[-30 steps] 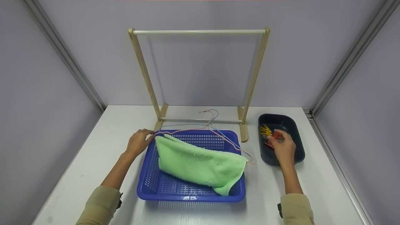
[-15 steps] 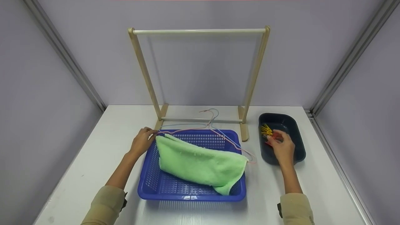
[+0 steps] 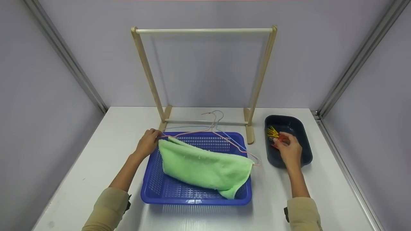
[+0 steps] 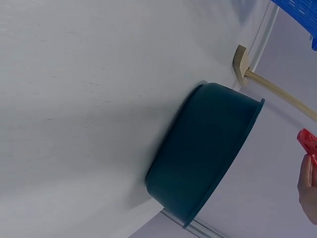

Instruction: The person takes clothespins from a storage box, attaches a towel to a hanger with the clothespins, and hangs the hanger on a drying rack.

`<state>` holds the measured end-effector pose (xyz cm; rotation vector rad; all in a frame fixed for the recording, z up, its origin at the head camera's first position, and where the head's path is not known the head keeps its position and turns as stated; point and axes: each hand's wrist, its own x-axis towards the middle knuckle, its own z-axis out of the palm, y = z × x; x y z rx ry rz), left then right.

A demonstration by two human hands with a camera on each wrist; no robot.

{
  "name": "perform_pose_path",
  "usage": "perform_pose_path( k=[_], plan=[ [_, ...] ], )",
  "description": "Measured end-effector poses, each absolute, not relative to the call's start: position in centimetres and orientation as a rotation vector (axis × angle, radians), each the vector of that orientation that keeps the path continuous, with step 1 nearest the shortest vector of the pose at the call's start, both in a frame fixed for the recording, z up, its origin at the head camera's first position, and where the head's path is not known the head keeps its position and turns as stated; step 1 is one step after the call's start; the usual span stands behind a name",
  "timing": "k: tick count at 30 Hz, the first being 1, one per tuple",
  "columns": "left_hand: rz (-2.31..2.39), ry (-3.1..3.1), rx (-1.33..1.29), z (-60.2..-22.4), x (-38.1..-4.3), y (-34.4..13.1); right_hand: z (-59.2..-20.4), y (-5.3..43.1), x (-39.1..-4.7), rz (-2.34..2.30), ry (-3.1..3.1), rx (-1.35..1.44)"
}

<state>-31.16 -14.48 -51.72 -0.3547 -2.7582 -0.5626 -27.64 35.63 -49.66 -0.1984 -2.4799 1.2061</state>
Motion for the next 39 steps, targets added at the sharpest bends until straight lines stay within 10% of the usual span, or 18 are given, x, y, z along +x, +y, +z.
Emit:
perform_pose_path(
  k=[39],
  plan=[
    [-1.681,-2.417,-0.147,-50.9,-30.1,-14.5,-49.3,35.8,-27.1,1.184,-2.532,-0.167]
  ],
)
